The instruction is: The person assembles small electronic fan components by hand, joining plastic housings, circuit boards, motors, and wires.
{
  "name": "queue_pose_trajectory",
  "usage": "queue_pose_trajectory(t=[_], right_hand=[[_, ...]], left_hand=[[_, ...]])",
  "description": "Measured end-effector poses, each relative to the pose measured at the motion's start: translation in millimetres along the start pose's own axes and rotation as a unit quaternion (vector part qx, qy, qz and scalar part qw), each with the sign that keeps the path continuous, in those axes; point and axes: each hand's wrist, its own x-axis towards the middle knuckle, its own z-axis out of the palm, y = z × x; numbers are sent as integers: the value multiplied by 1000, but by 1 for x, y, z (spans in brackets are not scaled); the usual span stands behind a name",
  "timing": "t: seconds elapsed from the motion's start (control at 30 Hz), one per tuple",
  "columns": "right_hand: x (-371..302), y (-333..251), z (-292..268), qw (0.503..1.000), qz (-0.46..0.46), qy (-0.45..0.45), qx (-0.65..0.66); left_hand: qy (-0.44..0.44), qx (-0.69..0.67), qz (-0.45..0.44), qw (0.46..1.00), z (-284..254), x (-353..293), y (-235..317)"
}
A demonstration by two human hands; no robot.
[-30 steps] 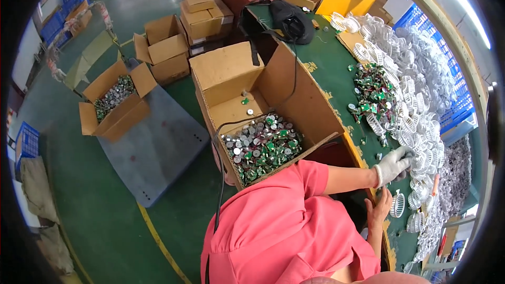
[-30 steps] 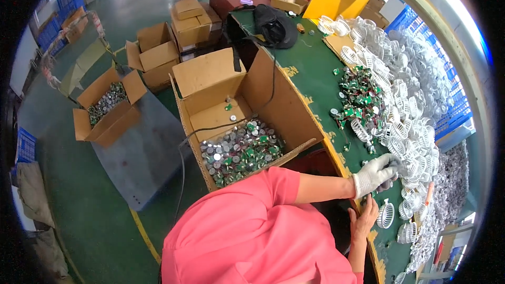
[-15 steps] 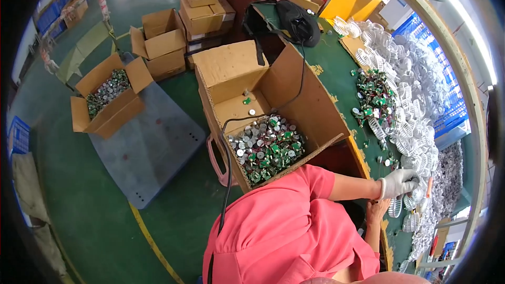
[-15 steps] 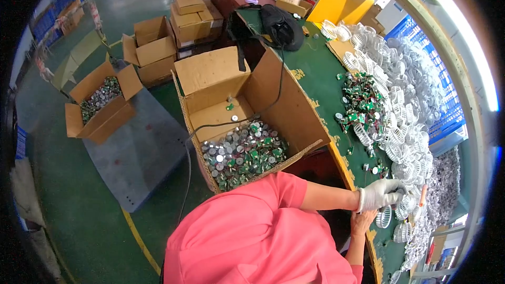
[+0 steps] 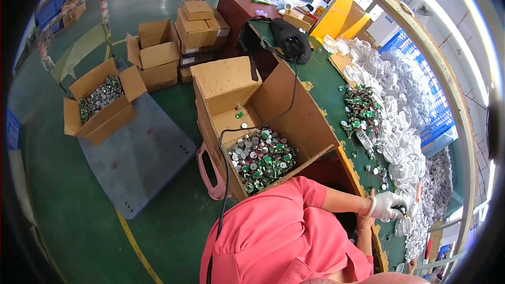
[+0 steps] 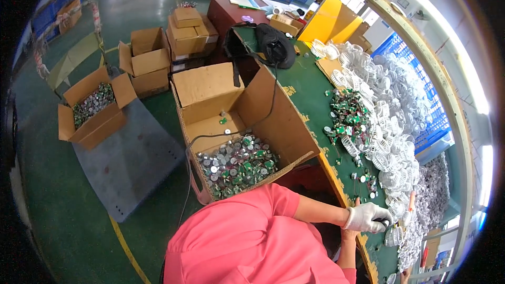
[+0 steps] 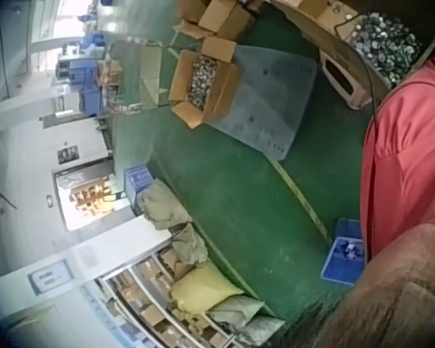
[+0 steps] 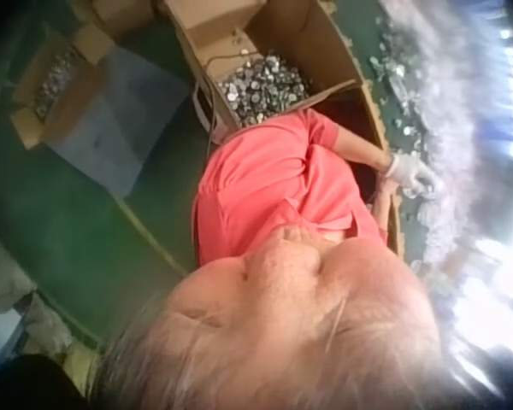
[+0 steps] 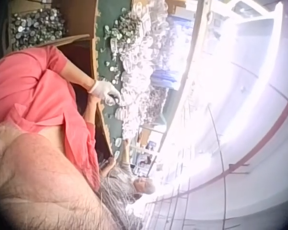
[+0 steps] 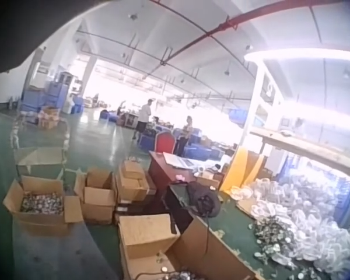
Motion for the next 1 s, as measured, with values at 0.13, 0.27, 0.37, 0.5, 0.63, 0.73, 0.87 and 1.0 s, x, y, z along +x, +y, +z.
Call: queue_pose_trajectory(t=[0.13, 0.27, 0.37, 0.5, 0.63, 0.73, 0.87, 1.0], right_hand=[[-1, -5, -2, 1000, -8, 9, 25], [1, -1, 4, 1000, -6, 10, 29], [1, 6, 10, 999, -11, 15, 30], [1, 5, 12, 998, -39, 38, 23], [0, 5, 15, 993, 0, 30, 110], [-3, 6, 19, 983, 28, 24, 178], [-13, 8, 21, 960, 70, 19, 269], [-19, -11, -4, 942, 95, 7, 322]], left_hand=[[-4, 17, -12, 1000, 2, -4, 4], [5, 71, 19, 997, 3, -5, -6], [1, 104, 14, 995, 1, -7, -5], [14, 154, 37, 987, -4, -8, -11], [4, 166, -6, 986, -10, -10, -16], [3, 156, -54, 986, -12, -10, -14], [0, 192, -87, 978, -13, -8, -30], [-32, 205, -112, 972, -22, -3, -25]])
